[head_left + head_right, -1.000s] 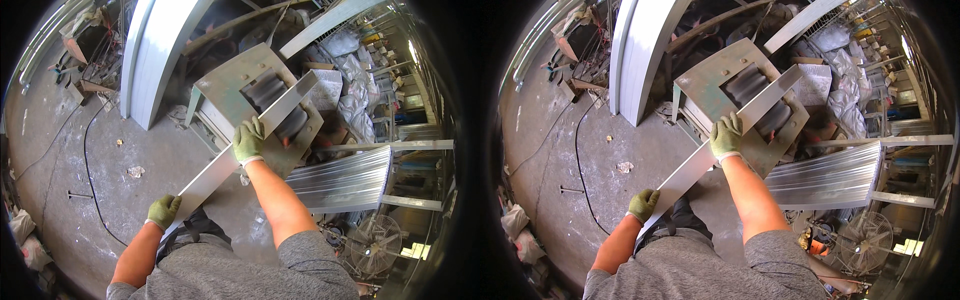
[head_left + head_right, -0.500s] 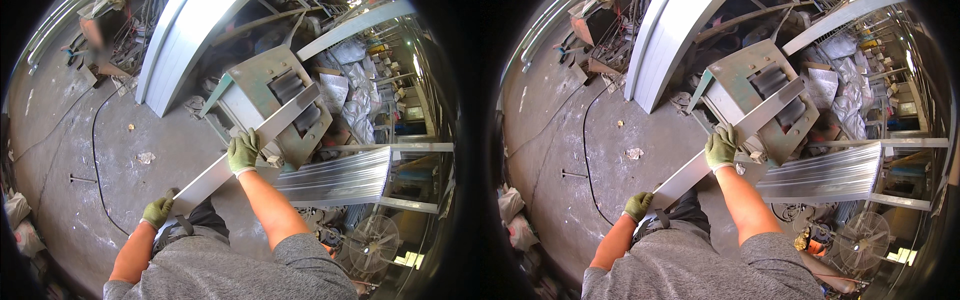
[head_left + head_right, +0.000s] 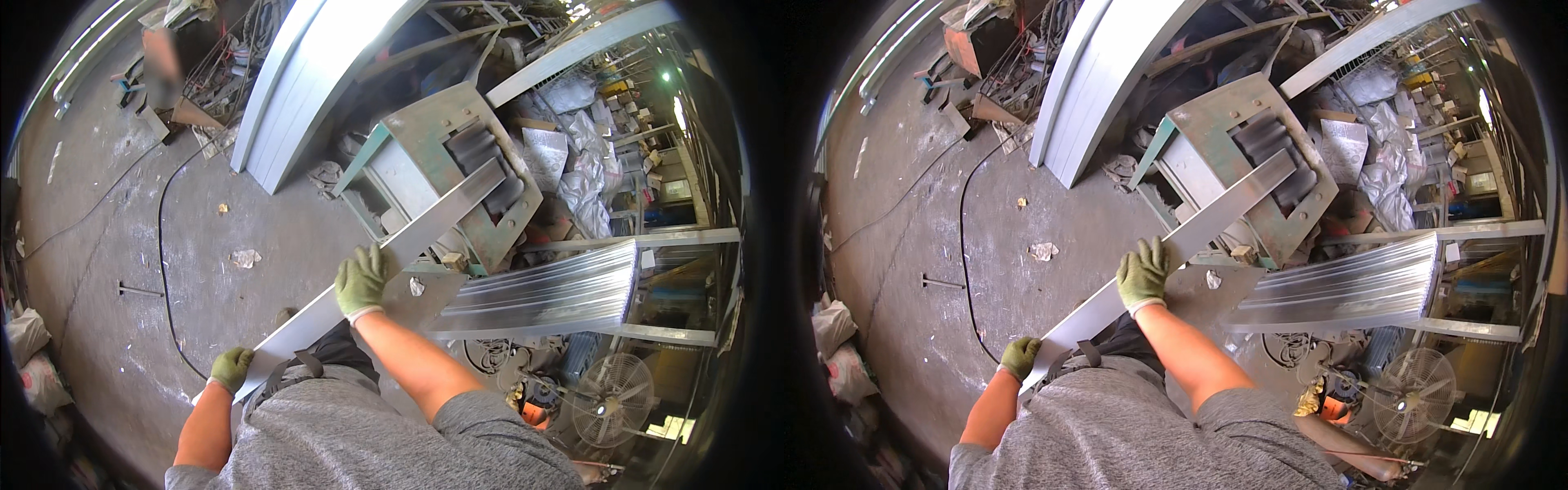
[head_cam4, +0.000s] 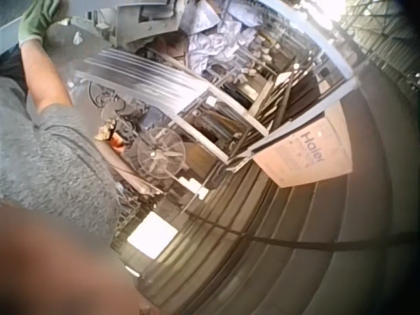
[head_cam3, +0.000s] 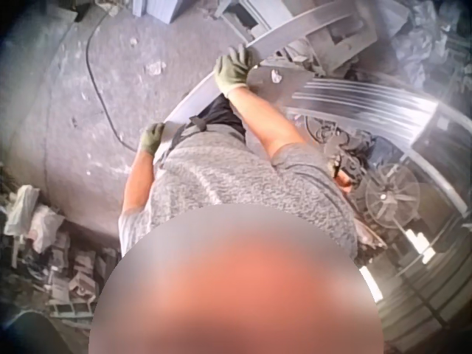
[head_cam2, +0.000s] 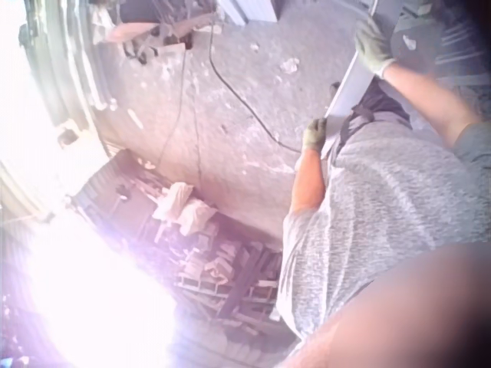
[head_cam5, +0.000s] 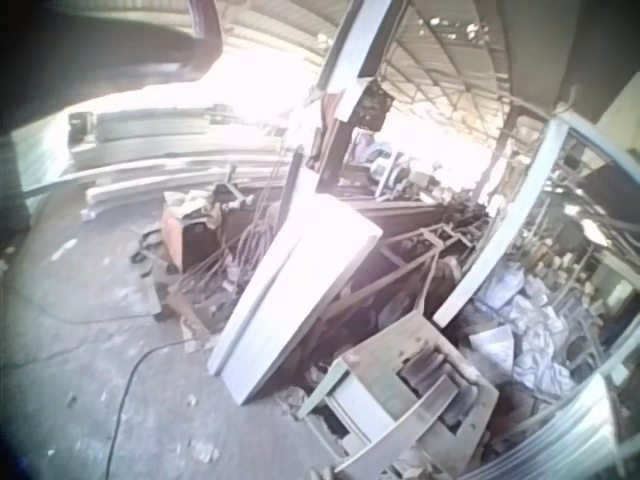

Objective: The person repeatedly feeds long metal sheets through a roller machine, then stacks the processed sheets on the floor. The person handles each sheet individually, guiding it through the rollers and placing it in a growing pile.

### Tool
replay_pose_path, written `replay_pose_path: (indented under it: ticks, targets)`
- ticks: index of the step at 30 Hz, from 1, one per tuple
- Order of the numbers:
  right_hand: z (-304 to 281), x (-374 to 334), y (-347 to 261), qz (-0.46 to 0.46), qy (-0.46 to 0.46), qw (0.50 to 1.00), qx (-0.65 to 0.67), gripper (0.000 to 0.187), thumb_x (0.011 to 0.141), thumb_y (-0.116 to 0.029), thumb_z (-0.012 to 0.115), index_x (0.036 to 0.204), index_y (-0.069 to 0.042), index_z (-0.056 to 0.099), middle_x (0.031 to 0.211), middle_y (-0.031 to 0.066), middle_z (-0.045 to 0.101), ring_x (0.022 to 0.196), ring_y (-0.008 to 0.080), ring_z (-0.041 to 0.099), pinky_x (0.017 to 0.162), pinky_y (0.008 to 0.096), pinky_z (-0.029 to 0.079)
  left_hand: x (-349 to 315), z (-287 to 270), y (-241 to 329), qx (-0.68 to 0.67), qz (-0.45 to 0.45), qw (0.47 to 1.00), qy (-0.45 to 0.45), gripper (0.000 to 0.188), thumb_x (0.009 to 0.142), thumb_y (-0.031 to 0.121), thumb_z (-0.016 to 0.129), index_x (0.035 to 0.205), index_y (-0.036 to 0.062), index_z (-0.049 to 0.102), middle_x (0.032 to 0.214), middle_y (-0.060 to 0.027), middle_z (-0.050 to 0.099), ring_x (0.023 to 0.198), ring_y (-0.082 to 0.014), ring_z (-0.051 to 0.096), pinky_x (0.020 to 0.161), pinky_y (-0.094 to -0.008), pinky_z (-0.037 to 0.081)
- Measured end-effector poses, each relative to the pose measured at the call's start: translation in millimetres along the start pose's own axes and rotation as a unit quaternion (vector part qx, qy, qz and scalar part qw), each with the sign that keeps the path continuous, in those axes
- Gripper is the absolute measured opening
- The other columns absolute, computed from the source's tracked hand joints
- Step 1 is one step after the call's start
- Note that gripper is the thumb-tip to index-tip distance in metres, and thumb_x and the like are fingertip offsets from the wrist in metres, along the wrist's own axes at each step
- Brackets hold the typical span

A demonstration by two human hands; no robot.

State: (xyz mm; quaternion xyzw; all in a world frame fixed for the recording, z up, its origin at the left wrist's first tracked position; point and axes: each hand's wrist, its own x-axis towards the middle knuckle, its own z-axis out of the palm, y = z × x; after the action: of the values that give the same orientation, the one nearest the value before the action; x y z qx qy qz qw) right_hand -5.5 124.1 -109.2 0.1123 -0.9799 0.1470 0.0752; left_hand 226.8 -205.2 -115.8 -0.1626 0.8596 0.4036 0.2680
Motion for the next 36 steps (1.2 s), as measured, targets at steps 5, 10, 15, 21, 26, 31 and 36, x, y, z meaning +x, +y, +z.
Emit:
replay_pose_path:
  ticks: [5, 10, 15, 21, 26, 31, 36]
  targets:
    - [6, -29, -29, -0.013, -0.053, 0.996, 0.068, 0.036, 0.105, -0.037, 0.061, 0.118, -0.006, 0.073, 0.151, 0.0195, 0.061, 0.155, 0.0512, 0.037, 0.128, 0.0666, 0.027, -22, -10, -40, 0.017, -0.036, 0.999, 0.008, 0.044, 0.109, 0.046, 0.06, 0.109, 0.0072, 0.079, 0.102, -0.0236, 0.078, 0.101, -0.0469, 0.074, 0.087, -0.0525, 0.057]
    - [-25, 7, 15, -0.067, -0.011, 0.995, 0.075, 0.041, 0.106, -0.039, 0.06, 0.128, -0.007, 0.073, 0.147, 0.018, 0.065, 0.151, 0.0434, 0.045, 0.131, 0.0623, 0.024, 11, 1, 1, -0.027, -0.071, 0.997, -0.022, 0.044, 0.108, 0.043, 0.06, 0.12, 0.0052, 0.08, 0.115, -0.0237, 0.08, 0.114, -0.0403, 0.075, 0.1, -0.0463, 0.056]
    - [-95, 97, 107, -0.19, 0.041, 0.967, 0.163, 0.023, 0.097, -0.028, 0.074, 0.09, -0.005, 0.076, 0.103, 0.0117, 0.079, 0.103, 0.0333, 0.073, 0.098, 0.0469, 0.055, 103, 19, 123, -0.181, -0.095, 0.963, -0.174, 0.059, 0.109, 0.051, 0.061, 0.125, -0.0023, 0.078, 0.103, -0.0059, 0.078, 0.092, -0.0137, 0.064, 0.088, -0.0375, 0.057]
    - [-131, 160, 172, -0.123, 0.081, 0.986, 0.083, 0.05, 0.104, -0.036, 0.069, 0.061, -0.012, 0.068, 0.064, 0.0129, 0.069, 0.061, 0.0375, 0.067, 0.07, 0.0522, 0.051, 136, 15, 251, -0.208, 0.072, 0.938, -0.269, 0.074, 0.11, 0.055, 0.062, 0.151, -0.0063, 0.059, 0.14, -0.022, 0.07, 0.131, -0.0281, 0.064, 0.114, -0.0391, 0.048]
    - [-124, 184, 206, -0.115, 0.04, 0.992, -0.037, 0.06, 0.109, -0.043, 0.053, 0.063, -0.011, 0.075, 0.065, 0.014, 0.071, 0.064, 0.039, 0.069, 0.073, 0.0526, 0.052, 119, 28, 313, 0.124, 0.133, 0.964, -0.194, 0.1, 0.085, 0.043, 0.082, 0.163, -0.0033, 0.039, 0.14, -0.0349, 0.066, 0.134, -0.0479, 0.064, 0.112, -0.0466, 0.052]
    - [-110, 177, 191, -0.101, 0.039, 0.994, -0.016, 0.054, 0.103, -0.041, 0.064, 0.059, -0.01, 0.072, 0.062, 0.0158, 0.067, 0.061, 0.0414, 0.065, 0.071, 0.0541, 0.051, 115, 38, 311, 0.034, 0.054, 0.978, -0.199, 0.078, 0.084, 0.028, 0.085, 0.152, 0.0064, 0.056, 0.117, -0.0248, 0.078, 0.111, -0.0425, 0.076, 0.096, -0.0469, 0.059]
    - [-101, 157, 158, -0.102, 0.04, 0.994, 0.013, 0.053, 0.099, -0.039, 0.067, 0.055, -0.01, 0.068, 0.059, 0.0144, 0.066, 0.06, 0.0404, 0.065, 0.069, 0.0529, 0.05, 92, 22, 279, 0.016, 0.101, 0.979, -0.178, 0.06, 0.085, 0.019, 0.083, 0.139, 0.0043, 0.063, 0.117, -0.0193, 0.08, 0.11, -0.0356, 0.078, 0.098, -0.0424, 0.06]
